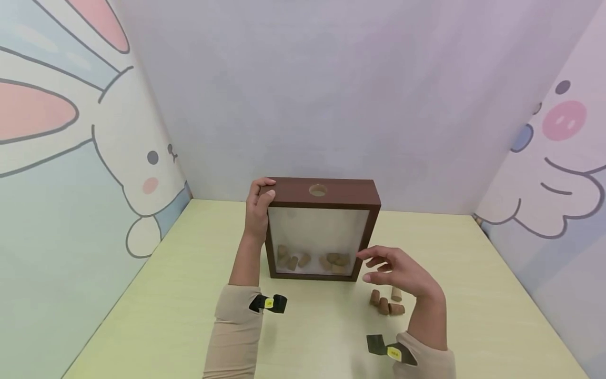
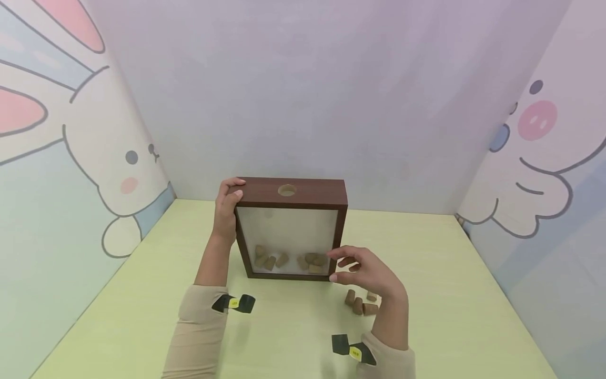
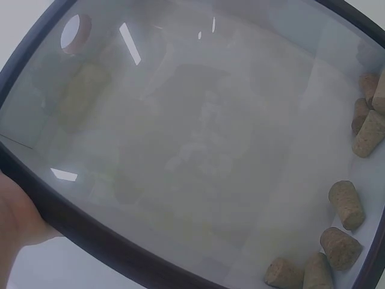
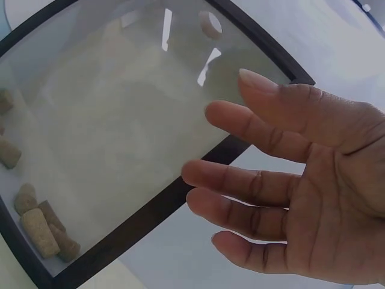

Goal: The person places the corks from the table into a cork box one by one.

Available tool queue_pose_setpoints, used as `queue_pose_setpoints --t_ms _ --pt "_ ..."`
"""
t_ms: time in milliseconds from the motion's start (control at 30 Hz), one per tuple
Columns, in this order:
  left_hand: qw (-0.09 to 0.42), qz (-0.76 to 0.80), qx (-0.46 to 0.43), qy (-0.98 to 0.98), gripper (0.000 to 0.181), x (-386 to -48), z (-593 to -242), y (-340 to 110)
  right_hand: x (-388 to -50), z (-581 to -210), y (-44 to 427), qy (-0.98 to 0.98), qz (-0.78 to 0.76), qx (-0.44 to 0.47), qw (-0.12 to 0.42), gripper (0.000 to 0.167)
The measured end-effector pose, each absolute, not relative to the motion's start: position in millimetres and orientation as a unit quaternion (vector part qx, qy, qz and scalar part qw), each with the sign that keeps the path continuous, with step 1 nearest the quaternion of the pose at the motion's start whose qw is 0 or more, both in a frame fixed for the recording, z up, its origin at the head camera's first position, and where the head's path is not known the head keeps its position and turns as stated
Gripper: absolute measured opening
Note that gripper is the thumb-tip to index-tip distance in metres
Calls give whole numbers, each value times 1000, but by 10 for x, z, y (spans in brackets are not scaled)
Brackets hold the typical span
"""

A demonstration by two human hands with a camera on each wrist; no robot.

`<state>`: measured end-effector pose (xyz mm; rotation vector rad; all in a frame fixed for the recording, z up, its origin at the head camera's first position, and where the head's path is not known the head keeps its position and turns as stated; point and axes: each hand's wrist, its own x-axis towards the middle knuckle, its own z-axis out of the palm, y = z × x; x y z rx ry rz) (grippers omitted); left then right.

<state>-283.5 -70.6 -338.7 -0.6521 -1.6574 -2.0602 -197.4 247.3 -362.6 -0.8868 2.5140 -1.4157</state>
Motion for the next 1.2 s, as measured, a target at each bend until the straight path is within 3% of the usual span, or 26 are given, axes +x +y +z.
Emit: queue_pose_setpoints --t_ms 700,1200 --pt "205 -739 -228 -600 27 -2836 -3374 -704 -1897 -3937 2895 827 -498 -233 116 41" --pt "207 -739 -228 -600 26 -2825 -3368 -706 -1841 -4186 3187 826 -530 -156 112 41"
